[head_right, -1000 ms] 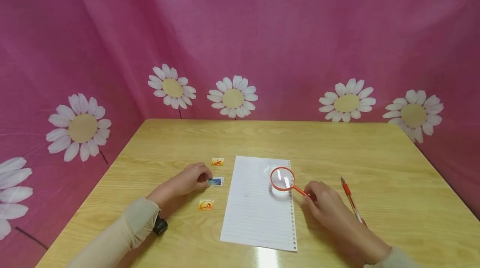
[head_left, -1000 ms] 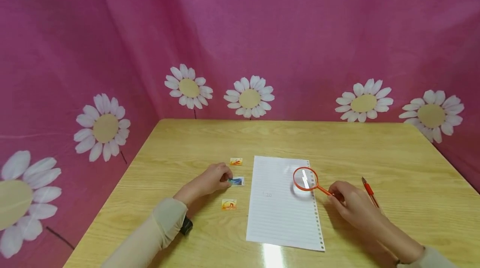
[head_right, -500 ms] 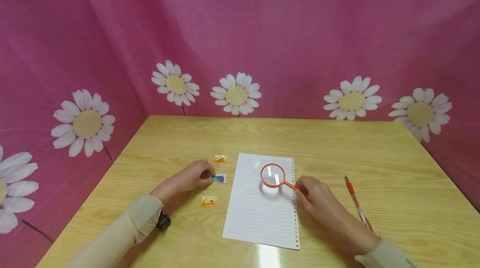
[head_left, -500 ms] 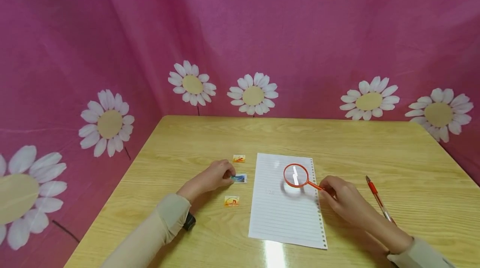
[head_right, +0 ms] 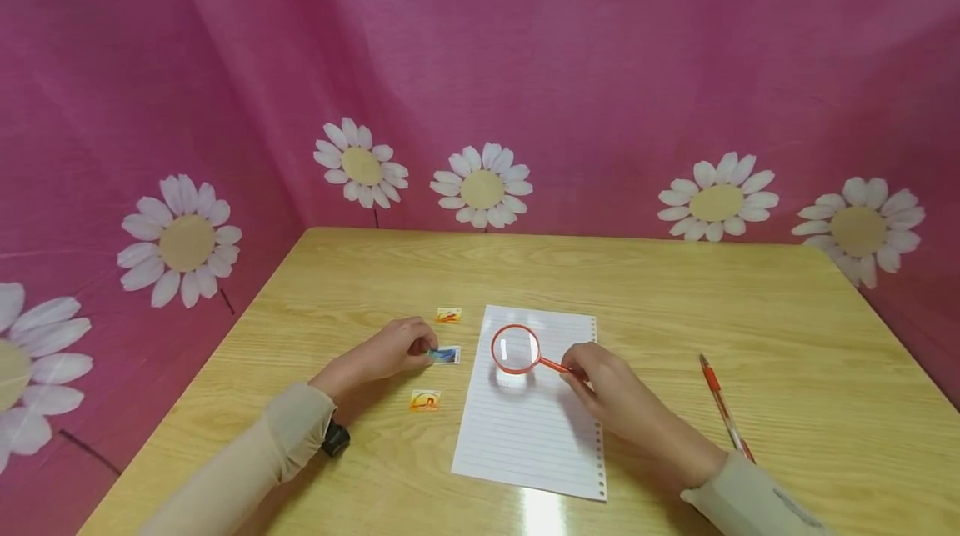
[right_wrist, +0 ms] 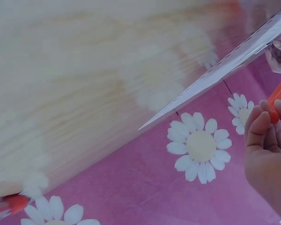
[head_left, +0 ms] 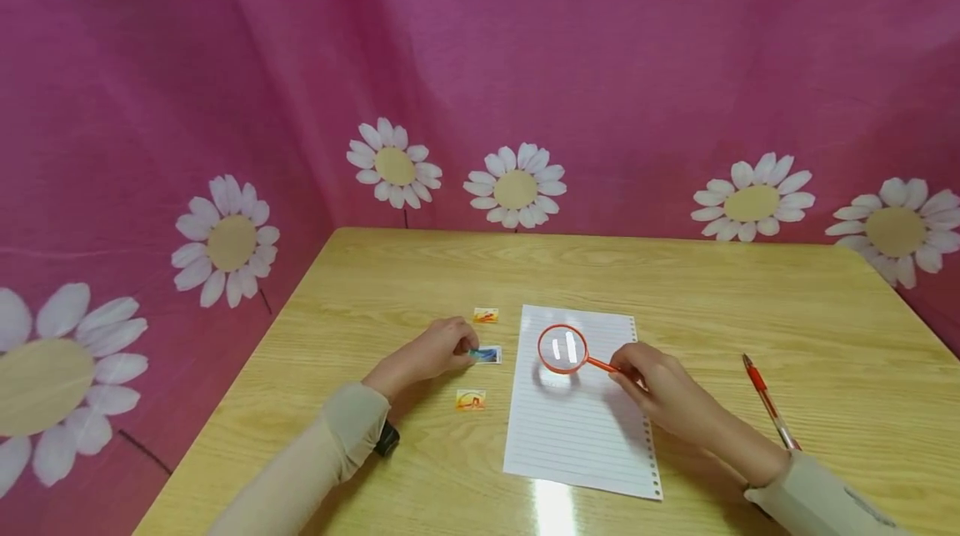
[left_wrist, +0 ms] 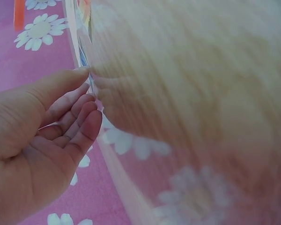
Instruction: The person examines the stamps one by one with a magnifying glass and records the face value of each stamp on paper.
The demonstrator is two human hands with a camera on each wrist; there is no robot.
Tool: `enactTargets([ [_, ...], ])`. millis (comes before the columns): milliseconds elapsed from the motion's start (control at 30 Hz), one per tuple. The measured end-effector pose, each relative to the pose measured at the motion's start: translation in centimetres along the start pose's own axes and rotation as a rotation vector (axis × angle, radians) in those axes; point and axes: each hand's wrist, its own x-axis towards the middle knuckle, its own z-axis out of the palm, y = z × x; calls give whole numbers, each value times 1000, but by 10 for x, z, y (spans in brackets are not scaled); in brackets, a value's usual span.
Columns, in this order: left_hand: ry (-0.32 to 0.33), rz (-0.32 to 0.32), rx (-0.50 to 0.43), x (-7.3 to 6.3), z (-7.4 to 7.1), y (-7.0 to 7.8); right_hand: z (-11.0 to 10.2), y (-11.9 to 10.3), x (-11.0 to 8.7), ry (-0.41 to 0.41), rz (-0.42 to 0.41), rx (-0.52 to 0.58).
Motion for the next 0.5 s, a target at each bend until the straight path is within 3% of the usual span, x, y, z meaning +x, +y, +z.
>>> enactTargets([
  [267,-16,-13,-39,0,0,-1,14,3,14,24,-87,11],
  [500,2,6,8,1,1,-3,23,2,23,35,-134,30],
])
